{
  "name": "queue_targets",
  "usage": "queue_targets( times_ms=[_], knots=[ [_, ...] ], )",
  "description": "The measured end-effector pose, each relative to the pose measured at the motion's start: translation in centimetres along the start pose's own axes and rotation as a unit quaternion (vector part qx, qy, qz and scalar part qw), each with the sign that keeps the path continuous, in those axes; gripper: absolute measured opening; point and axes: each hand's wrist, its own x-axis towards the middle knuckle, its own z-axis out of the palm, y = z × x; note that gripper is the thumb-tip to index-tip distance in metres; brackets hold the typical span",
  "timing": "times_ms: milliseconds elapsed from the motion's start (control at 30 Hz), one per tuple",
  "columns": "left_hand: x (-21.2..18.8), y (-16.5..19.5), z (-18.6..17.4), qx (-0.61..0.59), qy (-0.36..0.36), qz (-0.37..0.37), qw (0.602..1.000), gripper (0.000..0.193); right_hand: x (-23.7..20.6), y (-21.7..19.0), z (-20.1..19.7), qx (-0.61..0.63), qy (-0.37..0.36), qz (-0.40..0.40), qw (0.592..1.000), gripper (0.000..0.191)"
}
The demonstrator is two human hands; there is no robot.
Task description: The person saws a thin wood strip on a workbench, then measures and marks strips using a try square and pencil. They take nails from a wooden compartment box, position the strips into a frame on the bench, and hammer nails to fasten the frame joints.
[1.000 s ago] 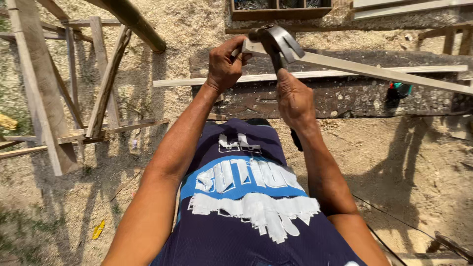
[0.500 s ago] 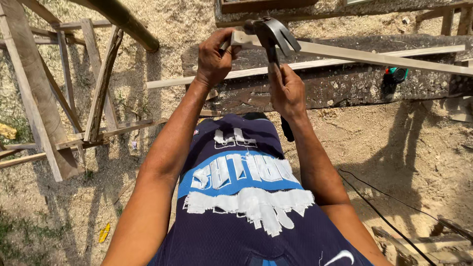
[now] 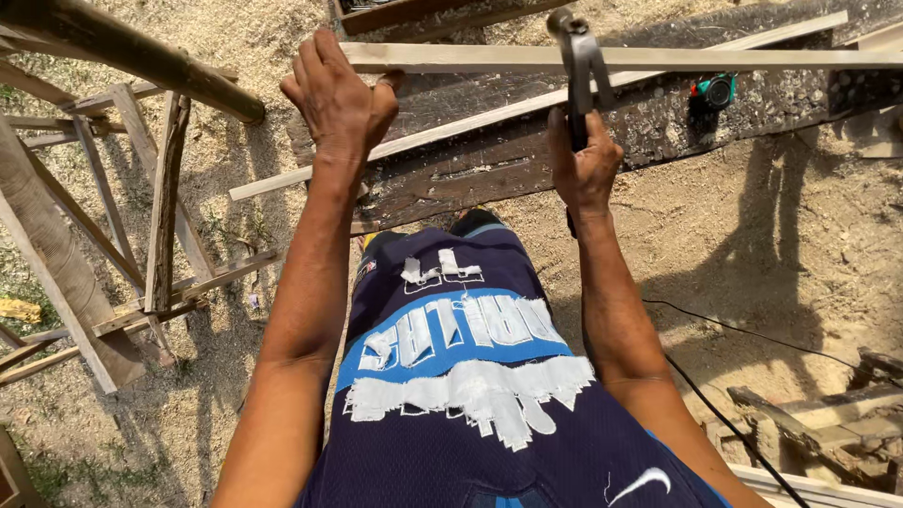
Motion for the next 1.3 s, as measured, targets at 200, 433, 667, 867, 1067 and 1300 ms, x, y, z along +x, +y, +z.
queue_targets(
  times_ms=[200, 433, 667, 867, 1067, 1300],
  knots=[
    [-0.3, 2.6, 1.2, 0.091, 0.071, 0.076, 0.99, 0.083, -0.6, 2.3, -3.3, -0.126, -0.075, -0.088, 0.985, 0.024],
    [0.0, 12.4, 6.7, 0.136, -0.118, 0.247, 0.952, 0.01, 3.2, 5.3, 0.3, -0.328, -0.25, -0.042, 0.91, 0.024],
    [-2.3, 17.9, 8.8, -0.004, -0.062, 0.386, 0.92, 0.037, 6.0, 9.7, 3.6, -0.379, -0.23, -0.126, 0.888, 0.011],
    [-2.5, 19.8, 11.3, -0.003, -0.065, 0.37, 0.927, 0.043, 8.2, 14.3, 2.0, -0.351, -0.195, -0.129, 0.907, 0.016],
    [0.7, 26.0, 14.1, 0.059, -0.139, 0.317, 0.936, 0.023, 12.3, 13.7, -1.4, -0.287, -0.297, -0.109, 0.904, 0.031],
    [2.4, 28.8, 11.9, 0.015, -0.143, 0.249, 0.958, 0.042, 23.1, 2.8, -16.8, -0.13, -0.613, -0.101, 0.773, 0.025]
  ],
)
